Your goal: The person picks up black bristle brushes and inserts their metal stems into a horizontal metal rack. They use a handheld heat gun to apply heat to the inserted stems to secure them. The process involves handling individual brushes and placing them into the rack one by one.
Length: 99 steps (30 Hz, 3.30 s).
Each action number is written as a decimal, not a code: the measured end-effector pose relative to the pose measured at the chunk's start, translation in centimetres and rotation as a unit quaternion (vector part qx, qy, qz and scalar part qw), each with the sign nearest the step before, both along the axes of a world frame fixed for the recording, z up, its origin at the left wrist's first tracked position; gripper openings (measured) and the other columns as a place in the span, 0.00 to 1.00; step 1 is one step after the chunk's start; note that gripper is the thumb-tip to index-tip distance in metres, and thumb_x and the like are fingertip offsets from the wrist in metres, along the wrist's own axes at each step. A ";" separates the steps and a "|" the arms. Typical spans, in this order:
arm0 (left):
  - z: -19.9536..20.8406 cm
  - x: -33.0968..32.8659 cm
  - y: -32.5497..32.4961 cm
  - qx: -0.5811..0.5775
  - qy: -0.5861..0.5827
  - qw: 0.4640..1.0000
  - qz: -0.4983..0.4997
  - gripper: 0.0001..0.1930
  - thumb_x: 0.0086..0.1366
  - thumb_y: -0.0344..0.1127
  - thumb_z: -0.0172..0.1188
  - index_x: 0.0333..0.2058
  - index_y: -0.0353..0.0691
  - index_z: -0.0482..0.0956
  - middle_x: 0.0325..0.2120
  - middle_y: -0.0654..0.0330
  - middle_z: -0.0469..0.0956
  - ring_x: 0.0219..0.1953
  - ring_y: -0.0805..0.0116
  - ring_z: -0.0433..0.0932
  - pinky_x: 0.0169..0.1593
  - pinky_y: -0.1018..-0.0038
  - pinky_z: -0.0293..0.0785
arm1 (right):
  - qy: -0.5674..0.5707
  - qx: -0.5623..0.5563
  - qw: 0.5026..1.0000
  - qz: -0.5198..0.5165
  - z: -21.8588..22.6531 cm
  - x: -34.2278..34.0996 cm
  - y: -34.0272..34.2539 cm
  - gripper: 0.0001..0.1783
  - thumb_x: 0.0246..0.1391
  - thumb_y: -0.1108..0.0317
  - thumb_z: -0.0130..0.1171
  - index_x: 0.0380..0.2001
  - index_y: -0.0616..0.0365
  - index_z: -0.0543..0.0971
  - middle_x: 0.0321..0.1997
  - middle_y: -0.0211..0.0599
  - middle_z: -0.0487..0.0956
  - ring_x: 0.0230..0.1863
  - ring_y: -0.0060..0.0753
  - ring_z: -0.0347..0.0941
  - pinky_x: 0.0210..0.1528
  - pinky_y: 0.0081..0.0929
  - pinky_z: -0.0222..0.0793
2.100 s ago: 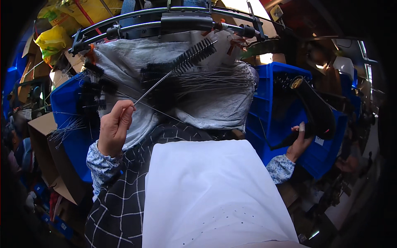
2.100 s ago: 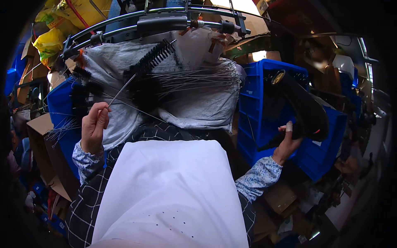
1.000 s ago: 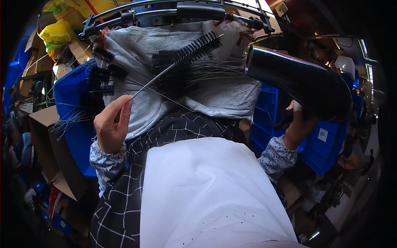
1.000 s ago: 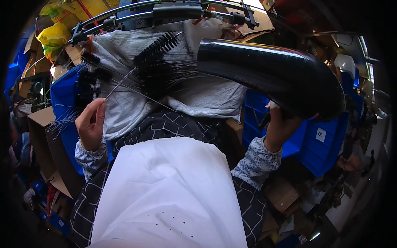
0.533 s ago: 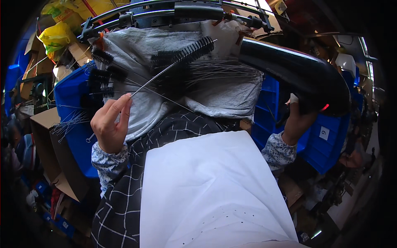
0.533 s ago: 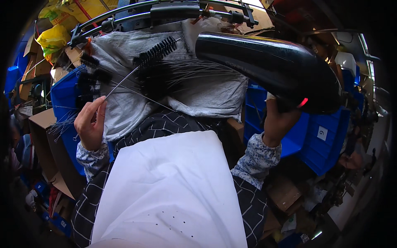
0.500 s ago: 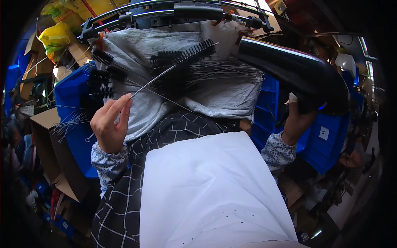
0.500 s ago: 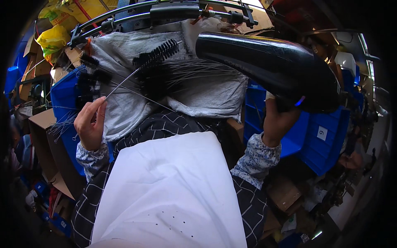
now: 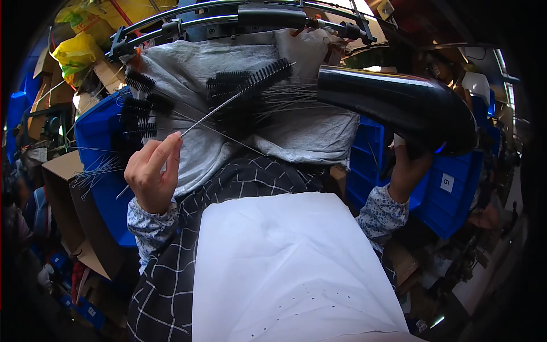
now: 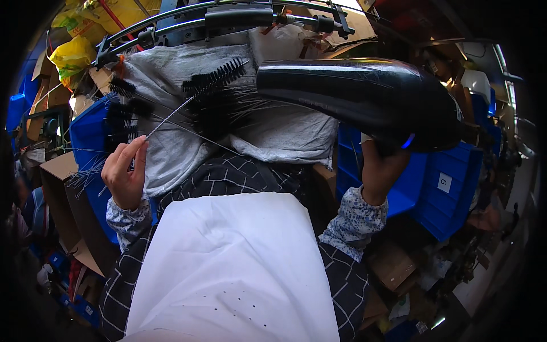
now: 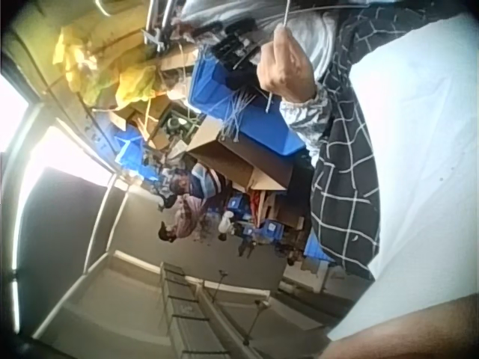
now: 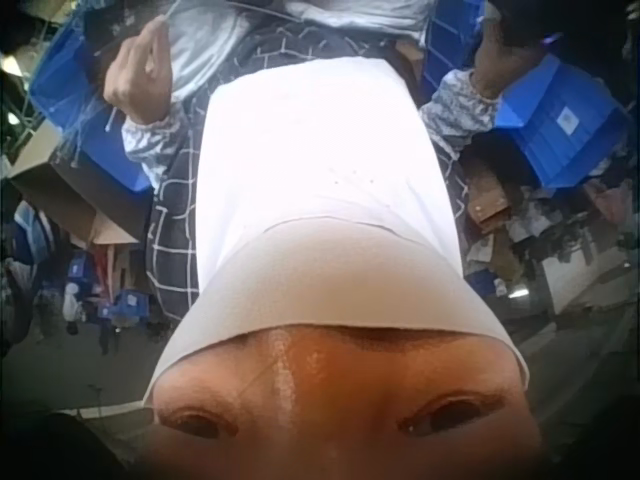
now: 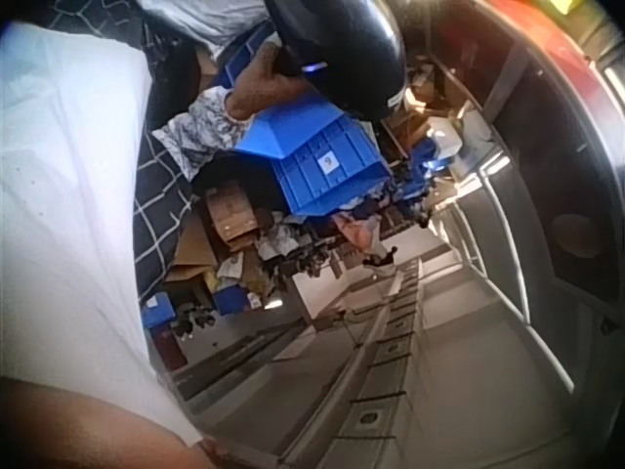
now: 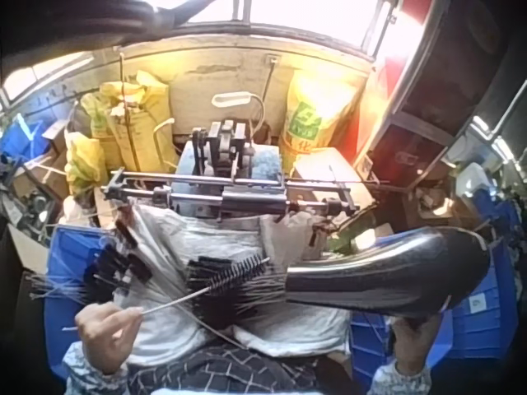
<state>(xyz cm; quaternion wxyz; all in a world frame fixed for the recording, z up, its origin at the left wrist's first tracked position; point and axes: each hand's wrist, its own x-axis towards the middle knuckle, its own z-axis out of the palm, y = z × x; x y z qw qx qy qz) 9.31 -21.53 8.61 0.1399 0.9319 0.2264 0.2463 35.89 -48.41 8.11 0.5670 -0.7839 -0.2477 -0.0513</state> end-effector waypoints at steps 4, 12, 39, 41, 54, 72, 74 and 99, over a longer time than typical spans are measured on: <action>-0.1 -0.1 0.1 -0.055 -0.009 0.998 0.013 0.07 0.50 0.26 0.58 0.31 0.37 0.76 0.16 0.59 0.72 0.15 0.74 0.67 0.19 0.81 0.59 | 0.004 -0.030 0.999 -0.022 -0.5 0.8 -0.8 0.22 0.38 0.79 0.58 0.40 0.68 0.67 0.34 0.39 0.73 0.32 0.26 0.71 0.33 0.21 0.68; -0.1 0.2 0.1 -0.069 -0.028 0.997 0.021 0.05 0.50 0.27 0.58 0.29 0.38 0.76 0.16 0.57 0.73 0.15 0.68 0.70 0.19 0.79 0.62 | 0.054 0.029 0.998 0.004 0.4 -0.1 -0.4 0.17 0.38 0.79 0.56 0.37 0.69 0.69 0.29 0.37 0.74 0.27 0.22 0.70 0.29 0.18 0.67; -1.5 8.7 0.3 -0.631 -0.338 0.698 0.021 0.04 0.61 0.31 0.46 0.31 0.36 0.64 0.28 0.56 0.69 0.21 0.75 0.72 0.27 0.85 0.70 | 0.258 -0.137 0.956 -0.016 -18.9 32.7 3.2 0.18 0.25 0.78 0.59 0.27 0.63 0.69 0.21 0.32 0.70 0.24 0.26 0.67 0.27 0.19 0.64; -2.2 10.1 0.2 -0.639 -0.324 0.697 0.027 0.04 0.61 0.31 0.46 0.31 0.36 0.63 0.31 0.53 0.70 0.25 0.71 0.75 0.31 0.81 0.73 | 0.159 -0.217 0.963 -0.004 -18.8 33.4 8.0 0.17 0.24 0.75 0.61 0.25 0.62 0.71 0.23 0.34 0.72 0.25 0.27 0.68 0.29 0.22 0.64; -3.6 17.3 2.2 -0.709 -0.297 0.638 -0.052 0.05 0.59 0.33 0.48 0.30 0.39 0.64 0.30 0.52 0.73 0.33 0.63 0.77 0.36 0.73 0.76 | 0.128 -0.226 0.965 0.034 -26.7 39.3 8.6 0.28 0.44 0.66 0.56 0.47 0.71 0.60 0.43 0.47 0.70 0.45 0.35 0.67 0.45 0.26 0.62; -5.1 18.3 -2.6 -0.136 -0.194 0.970 -0.047 0.13 0.51 0.32 0.57 0.36 0.36 0.68 0.26 0.57 0.73 0.29 0.67 0.73 0.32 0.76 0.69 | -0.332 -0.128 0.878 0.321 3.7 -2.5 21.2 0.12 0.34 0.73 0.58 0.29 0.55 0.74 0.30 0.34 0.74 0.37 0.36 0.69 0.40 0.31 0.64; -5.1 17.2 -1.6 -0.107 -0.148 0.981 -0.068 0.13 0.53 0.32 0.56 0.36 0.36 0.68 0.26 0.56 0.73 0.29 0.67 0.73 0.33 0.76 0.69 | -0.325 -0.123 0.876 0.334 3.1 -2.4 21.6 0.09 0.39 0.71 0.54 0.29 0.53 0.75 0.28 0.34 0.74 0.37 0.34 0.70 0.39 0.27 0.65; 4.7 9.1 4.4 -0.240 -0.331 0.912 -0.027 0.07 0.55 0.36 0.57 0.30 0.41 0.73 0.24 0.69 0.72 0.24 0.82 0.64 0.27 0.85 0.60 | -0.419 -0.039 0.874 0.243 6.2 2.4 18.1 0.08 0.39 0.72 0.58 0.28 0.50 0.76 0.28 0.28 0.76 0.32 0.29 0.70 0.38 0.28 0.64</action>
